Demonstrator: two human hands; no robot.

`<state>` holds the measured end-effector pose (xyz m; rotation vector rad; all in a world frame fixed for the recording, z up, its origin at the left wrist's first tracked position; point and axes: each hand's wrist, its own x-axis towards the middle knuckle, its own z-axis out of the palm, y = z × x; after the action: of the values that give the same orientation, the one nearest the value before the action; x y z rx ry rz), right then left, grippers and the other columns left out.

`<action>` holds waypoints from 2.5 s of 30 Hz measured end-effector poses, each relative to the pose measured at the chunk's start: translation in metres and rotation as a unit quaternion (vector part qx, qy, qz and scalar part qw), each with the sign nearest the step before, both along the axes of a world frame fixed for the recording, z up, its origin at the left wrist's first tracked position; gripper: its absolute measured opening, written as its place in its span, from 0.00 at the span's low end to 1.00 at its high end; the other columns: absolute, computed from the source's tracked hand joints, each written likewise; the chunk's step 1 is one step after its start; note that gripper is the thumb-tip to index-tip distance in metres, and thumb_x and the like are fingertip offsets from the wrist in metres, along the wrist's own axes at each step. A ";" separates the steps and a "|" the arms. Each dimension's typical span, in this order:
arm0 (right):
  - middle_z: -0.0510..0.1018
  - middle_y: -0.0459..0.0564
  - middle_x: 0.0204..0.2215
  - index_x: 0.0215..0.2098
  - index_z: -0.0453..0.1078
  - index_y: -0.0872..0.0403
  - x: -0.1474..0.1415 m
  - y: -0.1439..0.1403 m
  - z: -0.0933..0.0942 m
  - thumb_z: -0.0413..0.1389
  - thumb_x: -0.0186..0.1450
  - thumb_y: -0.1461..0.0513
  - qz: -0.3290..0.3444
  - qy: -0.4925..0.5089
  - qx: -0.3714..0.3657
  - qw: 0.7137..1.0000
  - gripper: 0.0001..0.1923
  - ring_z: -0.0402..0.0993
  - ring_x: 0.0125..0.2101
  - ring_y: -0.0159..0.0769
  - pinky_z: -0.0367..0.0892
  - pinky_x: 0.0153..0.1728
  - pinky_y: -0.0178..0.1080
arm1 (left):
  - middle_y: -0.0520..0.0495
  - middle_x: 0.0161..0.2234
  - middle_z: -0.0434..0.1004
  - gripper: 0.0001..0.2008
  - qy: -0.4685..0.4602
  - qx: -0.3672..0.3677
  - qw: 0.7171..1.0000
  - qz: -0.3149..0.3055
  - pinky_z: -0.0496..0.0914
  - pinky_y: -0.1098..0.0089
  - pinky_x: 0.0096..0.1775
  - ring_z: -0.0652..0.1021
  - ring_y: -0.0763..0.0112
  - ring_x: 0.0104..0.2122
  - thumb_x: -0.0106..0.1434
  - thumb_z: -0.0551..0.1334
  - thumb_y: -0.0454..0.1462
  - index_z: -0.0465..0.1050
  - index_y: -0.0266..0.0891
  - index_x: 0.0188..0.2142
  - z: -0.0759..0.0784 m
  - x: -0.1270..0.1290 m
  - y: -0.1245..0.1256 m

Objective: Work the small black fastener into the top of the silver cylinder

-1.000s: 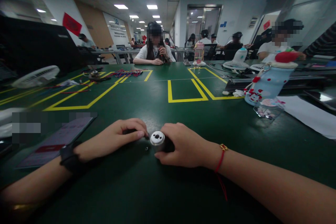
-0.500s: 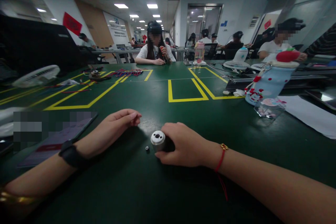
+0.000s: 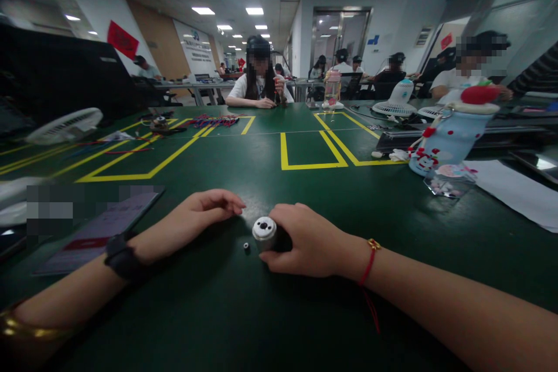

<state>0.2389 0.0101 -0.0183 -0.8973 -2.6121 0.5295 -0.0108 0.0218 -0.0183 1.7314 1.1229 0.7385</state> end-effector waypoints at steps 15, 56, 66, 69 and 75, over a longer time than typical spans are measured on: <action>0.71 0.47 0.32 0.35 0.65 0.54 0.000 0.001 -0.002 0.61 0.57 0.58 0.002 0.004 0.006 1.000 0.12 0.63 0.30 0.35 0.57 0.31 0.38 | 0.48 0.44 0.72 0.05 0.142 0.146 0.968 -0.147 0.66 0.63 0.51 0.73 0.66 0.45 0.59 0.63 0.31 0.76 0.41 0.36 0.006 0.003 -0.008; 0.72 0.47 0.32 0.36 0.65 0.54 0.001 0.000 -0.001 0.61 0.58 0.57 0.001 -0.004 0.013 1.000 0.13 0.64 0.30 0.35 0.58 0.32 0.38 | 0.50 0.42 0.75 0.07 0.051 0.153 0.983 -0.082 0.68 0.66 0.46 0.75 0.67 0.43 0.64 0.63 0.38 0.79 0.45 0.40 0.017 0.011 -0.013; 0.73 0.49 0.34 0.40 0.66 0.55 -0.001 0.001 -0.005 0.61 0.59 0.57 0.006 0.003 0.011 1.000 0.15 0.66 0.33 0.37 0.59 0.34 0.39 | 0.49 0.40 0.75 0.09 0.012 0.186 0.983 0.006 0.69 0.67 0.44 0.75 0.67 0.41 0.65 0.62 0.37 0.79 0.45 0.42 0.019 0.036 -0.033; 0.73 0.49 0.35 0.42 0.66 0.55 0.000 0.002 -0.005 0.60 0.59 0.56 0.002 -0.002 0.010 1.000 0.16 0.67 0.33 0.38 0.59 0.35 0.40 | 0.50 0.41 0.75 0.09 0.028 0.191 0.981 -0.001 0.68 0.68 0.44 0.75 0.69 0.41 0.65 0.61 0.35 0.79 0.46 0.42 0.018 0.038 -0.034; 0.73 0.49 0.35 0.42 0.66 0.55 0.000 0.001 -0.005 0.60 0.59 0.56 0.008 0.002 0.010 1.000 0.16 0.67 0.33 0.38 0.60 0.35 0.40 | 0.51 0.40 0.74 0.09 0.040 0.201 0.979 -0.004 0.68 0.70 0.43 0.75 0.72 0.40 0.65 0.62 0.34 0.79 0.46 0.43 0.018 0.039 -0.033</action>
<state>0.2384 0.0116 -0.0234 -0.8695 -2.6191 0.5065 0.0282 -0.0114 -0.0002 2.1173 1.0720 0.9468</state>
